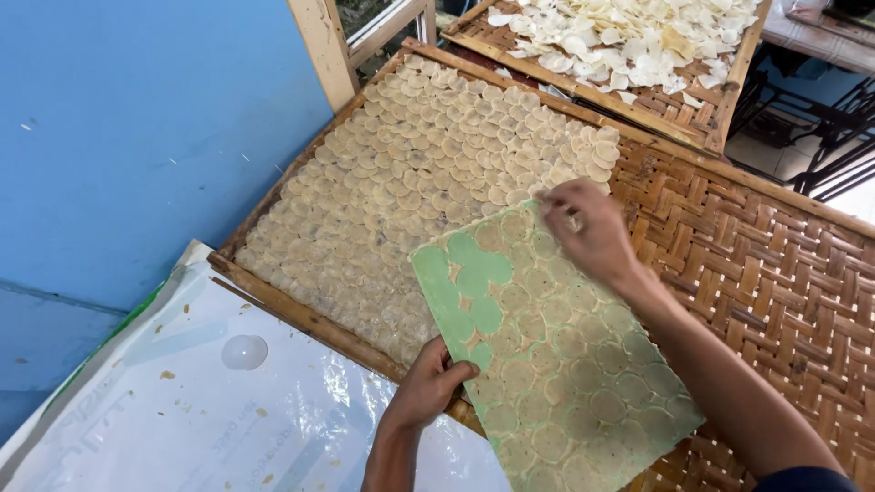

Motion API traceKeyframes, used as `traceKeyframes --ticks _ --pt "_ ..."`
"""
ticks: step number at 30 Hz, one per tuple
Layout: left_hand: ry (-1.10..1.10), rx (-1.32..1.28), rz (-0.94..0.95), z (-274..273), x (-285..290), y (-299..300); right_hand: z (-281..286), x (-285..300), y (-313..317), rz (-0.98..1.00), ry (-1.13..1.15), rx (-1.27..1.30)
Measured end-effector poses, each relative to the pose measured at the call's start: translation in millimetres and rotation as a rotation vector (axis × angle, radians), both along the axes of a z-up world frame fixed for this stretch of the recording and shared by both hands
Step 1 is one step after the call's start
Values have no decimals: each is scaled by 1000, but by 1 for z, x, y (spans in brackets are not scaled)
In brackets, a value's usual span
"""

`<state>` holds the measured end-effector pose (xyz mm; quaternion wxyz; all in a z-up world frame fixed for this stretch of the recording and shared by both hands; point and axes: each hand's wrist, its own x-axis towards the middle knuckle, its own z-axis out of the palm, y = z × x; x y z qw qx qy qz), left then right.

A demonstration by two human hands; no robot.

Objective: Cutting out circular disks from a sheet of dough using a small tool and placing them on a wooden drying tray.

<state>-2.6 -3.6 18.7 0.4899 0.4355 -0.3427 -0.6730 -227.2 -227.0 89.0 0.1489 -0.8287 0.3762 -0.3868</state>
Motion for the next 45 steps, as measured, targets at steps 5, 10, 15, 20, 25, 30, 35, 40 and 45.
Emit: traceKeyframes --ticks 5,10,15,20,25,30,35,40,45 --pt "-2 -27 9 7 -2 2 1 33 38 150 107 -92" --pt "29 19 20 7 -2 3 -9 45 44 86 166 -146" --pt "17 18 13 10 -2 3 1 53 40 55 127 168" --pt "-25 40 6 9 0 2 7 57 40 -3 122 315" --pt "-36 30 14 6 -1 2 13 58 53 40 27 121" --pt "-29 31 10 7 -1 2 16 59 53 19 1 134" --pt "-28 49 12 10 -1 2 12 58 46 -5 -10 291" --pt "-52 11 4 6 -1 2 13 57 44 3 -35 405" --pt "-40 34 -3 12 -1 2 18 58 46 -28 -4 413"
